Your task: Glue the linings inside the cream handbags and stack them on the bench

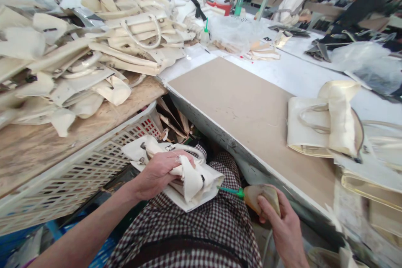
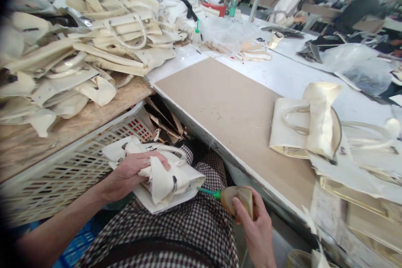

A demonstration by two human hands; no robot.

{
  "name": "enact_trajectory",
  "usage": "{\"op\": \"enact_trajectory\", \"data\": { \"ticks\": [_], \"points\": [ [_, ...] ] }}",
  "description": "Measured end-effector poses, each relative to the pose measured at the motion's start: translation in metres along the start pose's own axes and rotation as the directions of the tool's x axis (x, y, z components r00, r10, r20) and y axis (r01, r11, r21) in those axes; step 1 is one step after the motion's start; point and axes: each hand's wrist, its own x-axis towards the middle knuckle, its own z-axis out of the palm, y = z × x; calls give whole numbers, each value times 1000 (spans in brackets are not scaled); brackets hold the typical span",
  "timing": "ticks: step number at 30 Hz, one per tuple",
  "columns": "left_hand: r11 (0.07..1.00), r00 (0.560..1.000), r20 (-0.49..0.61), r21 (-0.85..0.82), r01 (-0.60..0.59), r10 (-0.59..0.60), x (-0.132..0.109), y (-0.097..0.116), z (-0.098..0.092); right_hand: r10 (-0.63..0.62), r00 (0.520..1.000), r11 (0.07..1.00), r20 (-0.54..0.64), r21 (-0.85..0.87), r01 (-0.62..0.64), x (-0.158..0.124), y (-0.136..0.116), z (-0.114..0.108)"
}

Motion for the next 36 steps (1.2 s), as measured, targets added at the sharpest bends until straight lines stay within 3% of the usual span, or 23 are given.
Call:
{"op": "enact_trajectory", "data": {
  "ticks": [4, 9, 16, 22, 26, 36],
  "points": [
    [1000, 1000, -6, 7, -3, 3, -1, 1, 1, -54, 997, 999, -50, -10, 54, 1, -3, 4],
    [999, 999, -16, 16, -43, 44, 0, 5, 2, 22, 998, 1000, 64, 10, -23, -1, 1, 3],
    [998, 997, -44, 22, -66, 66, -3, 3, 1, -31, 996, 1000, -89, -6, 30, -3, -5, -1],
    [995, 995, -30, 45, -92, 93, -2, 9, 7, -106, 993, 984, -60, -149, 96, -3, -1, -4],
    [996, 997, -34, 64, -63, 66, -3, 14, 12, -63, 998, 990, 26, -125, 66, -6, -1, -6],
    [999, 997, -65, 7, -50, 50, -19, 10, 18, 10, 1000, 1000, -18, -11, -10, -12, -2, -4]
  ]
}}
